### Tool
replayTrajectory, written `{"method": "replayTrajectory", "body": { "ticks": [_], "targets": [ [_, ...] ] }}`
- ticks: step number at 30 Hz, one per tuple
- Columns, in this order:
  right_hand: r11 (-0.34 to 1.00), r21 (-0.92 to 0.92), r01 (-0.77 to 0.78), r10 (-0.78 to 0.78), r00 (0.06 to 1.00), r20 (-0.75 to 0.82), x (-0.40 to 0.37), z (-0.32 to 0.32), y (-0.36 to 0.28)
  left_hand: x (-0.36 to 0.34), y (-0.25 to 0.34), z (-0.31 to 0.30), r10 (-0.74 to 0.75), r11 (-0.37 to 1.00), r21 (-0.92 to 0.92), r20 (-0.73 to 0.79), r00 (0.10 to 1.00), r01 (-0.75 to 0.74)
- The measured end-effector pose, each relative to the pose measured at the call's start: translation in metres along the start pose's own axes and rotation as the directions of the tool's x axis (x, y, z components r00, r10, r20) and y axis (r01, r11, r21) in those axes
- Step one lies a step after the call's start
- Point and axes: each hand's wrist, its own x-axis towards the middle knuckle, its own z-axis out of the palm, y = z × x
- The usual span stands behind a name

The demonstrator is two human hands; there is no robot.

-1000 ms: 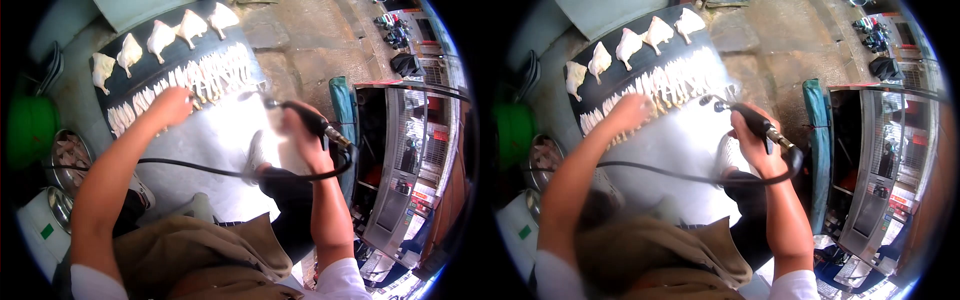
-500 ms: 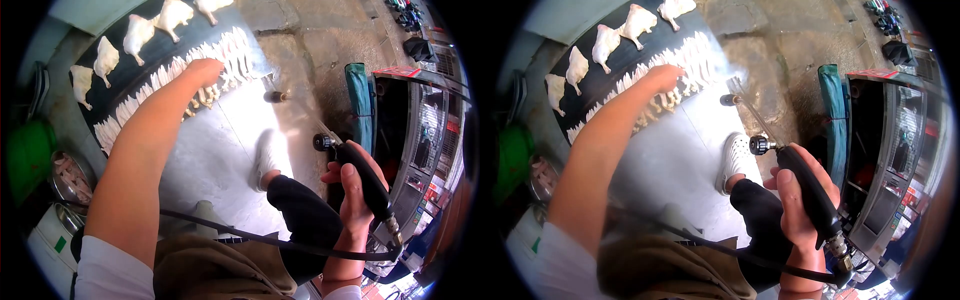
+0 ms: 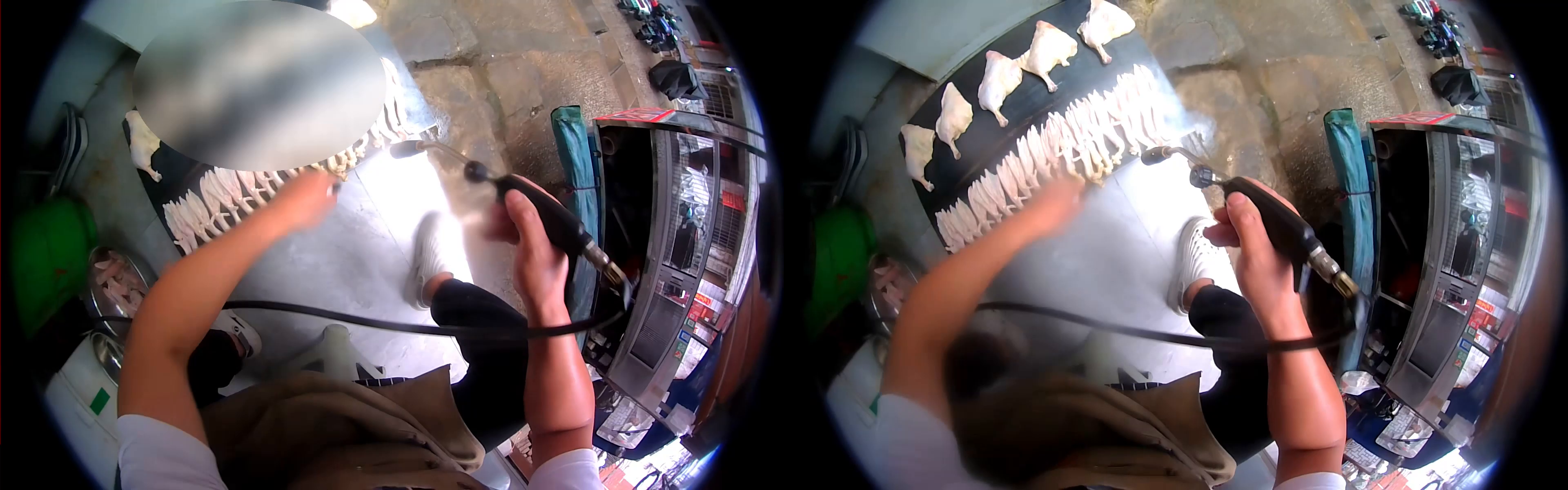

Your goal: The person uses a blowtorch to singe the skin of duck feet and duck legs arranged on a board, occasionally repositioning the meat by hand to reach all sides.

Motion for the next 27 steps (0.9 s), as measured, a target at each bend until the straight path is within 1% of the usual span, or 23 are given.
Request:
{"method": "replayTrajectory", "body": {
  "ticks": [1,2,3,4,5,6,7,9,10,12,13,14,17,18,21,24,27],
  "targets": [
    [1.000,0.028,-0.006,0.005,1.000,0.024,0.001,0.004,0.001,-0.032,-0.003,0.011,0.061,0.998,-0.039,0.093,0.994,-0.058],
    [1.000,0.016,-0.025,0.025,1.000,0.019,0.001,0.008,0.000,-0.060,-0.007,0.023,0.117,0.993,-0.057,0.203,0.972,-0.107],
    [0.999,0.003,-0.045,0.045,0.999,0.014,0.000,0.011,-0.001,-0.087,0.005,0.015,0.019,0.987,-0.152,0.380,0.925,0.042],
    [1.000,-0.005,-0.014,0.014,0.999,0.040,-0.001,0.013,-0.002,-0.113,0.016,0.004,-0.055,0.955,-0.216,0.548,0.834,0.205],
    [1.000,-0.004,0.013,-0.013,0.998,0.066,-0.001,0.014,-0.002,-0.136,0.015,0.005,-0.031,0.935,-0.265,0.596,0.803,0.233],
    [0.999,-0.003,0.040,-0.040,0.995,0.089,-0.001,0.014,-0.001,-0.153,0.021,0.000,-0.019,0.946,-0.240,0.631,0.776,0.219],
    [0.998,-0.002,0.068,-0.067,0.992,0.111,-0.002,0.014,-0.001,-0.167,0.036,-0.013,-0.095,0.914,-0.228,0.682,0.725,0.335],
    [0.996,-0.036,0.078,-0.074,0.993,0.095,-0.004,0.017,-0.004,-0.193,0.072,-0.042,-0.228,0.813,-0.183,0.773,0.592,0.552],
    [0.994,-0.066,0.086,-0.079,0.992,0.102,-0.004,0.016,-0.004,-0.203,0.085,-0.052,-0.213,0.851,-0.185,0.735,0.643,0.492],
    [0.988,-0.121,0.097,-0.085,0.991,0.105,-0.008,0.016,-0.010,-0.230,0.088,-0.037,-0.128,0.932,-0.219,0.543,0.830,0.287],
    [0.988,-0.111,0.105,-0.094,0.991,0.100,-0.009,0.017,-0.011,-0.241,0.092,-0.033,-0.068,0.960,-0.217,0.430,0.900,0.176],
    [0.988,-0.103,0.112,-0.102,0.990,0.097,-0.009,0.018,-0.009,-0.249,0.100,-0.033,-0.050,0.942,-0.289,0.377,0.925,0.169],
    [0.979,-0.112,0.170,-0.158,0.982,0.106,-0.006,0.019,0.001,-0.253,0.110,-0.017,-0.064,0.969,-0.198,0.382,0.922,0.149],
    [0.974,-0.123,0.192,-0.178,0.977,0.116,-0.004,0.019,0.005,-0.251,0.119,-0.019,-0.053,0.972,-0.193,0.381,0.923,0.136],
    [0.981,-0.076,0.178,-0.171,0.981,0.092,0.001,0.017,0.015,-0.254,0.130,-0.019,-0.002,0.983,-0.171,0.347,0.938,0.066],
    [0.983,-0.086,0.163,-0.155,0.984,0.091,0.002,0.015,0.012,-0.258,0.122,-0.014,0.053,0.986,-0.165,0.274,0.960,-0.007],
    [0.982,-0.084,0.169,-0.161,0.983,0.088,0.002,0.016,0.012,-0.259,0.121,-0.018,0.056,0.989,-0.149,0.274,0.960,-0.016]
  ]
}}
